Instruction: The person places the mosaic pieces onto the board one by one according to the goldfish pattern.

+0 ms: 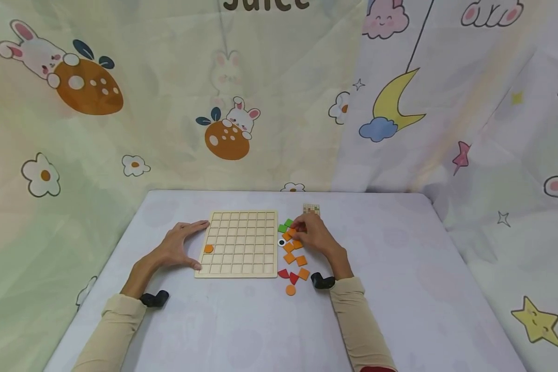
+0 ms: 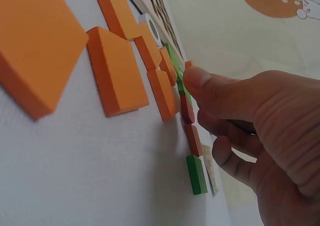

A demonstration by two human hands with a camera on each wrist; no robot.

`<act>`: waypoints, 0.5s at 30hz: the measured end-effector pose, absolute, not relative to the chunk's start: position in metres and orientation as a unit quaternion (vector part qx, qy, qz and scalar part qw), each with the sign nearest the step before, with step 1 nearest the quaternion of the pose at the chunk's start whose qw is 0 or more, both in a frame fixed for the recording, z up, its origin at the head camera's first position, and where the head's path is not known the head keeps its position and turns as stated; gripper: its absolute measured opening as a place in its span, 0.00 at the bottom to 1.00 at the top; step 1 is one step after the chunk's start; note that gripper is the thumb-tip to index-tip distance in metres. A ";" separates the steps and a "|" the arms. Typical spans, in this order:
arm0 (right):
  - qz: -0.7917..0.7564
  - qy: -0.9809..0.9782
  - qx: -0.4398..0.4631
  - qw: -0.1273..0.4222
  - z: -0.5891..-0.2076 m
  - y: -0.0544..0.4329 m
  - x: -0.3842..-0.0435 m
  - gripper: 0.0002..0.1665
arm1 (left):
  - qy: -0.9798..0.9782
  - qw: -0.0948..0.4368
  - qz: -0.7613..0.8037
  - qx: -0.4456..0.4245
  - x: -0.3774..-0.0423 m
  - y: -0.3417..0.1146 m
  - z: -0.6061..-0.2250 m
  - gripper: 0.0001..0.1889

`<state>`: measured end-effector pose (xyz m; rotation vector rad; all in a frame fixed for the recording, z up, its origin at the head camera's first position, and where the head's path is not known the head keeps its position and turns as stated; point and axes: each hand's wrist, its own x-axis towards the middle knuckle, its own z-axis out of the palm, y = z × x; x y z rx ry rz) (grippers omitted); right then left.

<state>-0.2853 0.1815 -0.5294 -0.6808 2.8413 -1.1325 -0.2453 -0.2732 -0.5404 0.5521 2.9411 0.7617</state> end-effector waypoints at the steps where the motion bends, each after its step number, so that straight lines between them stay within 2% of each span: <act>1: -0.364 0.905 -0.218 0.003 -0.529 0.181 -0.285 0.11 | 0.952 0.027 0.247 0.180 -0.246 -0.273 -0.540 0.69; 15: -0.386 0.887 -0.253 -0.001 -0.526 0.166 -0.291 0.09 | 0.950 0.025 0.249 0.185 -0.247 -0.277 -0.541 0.69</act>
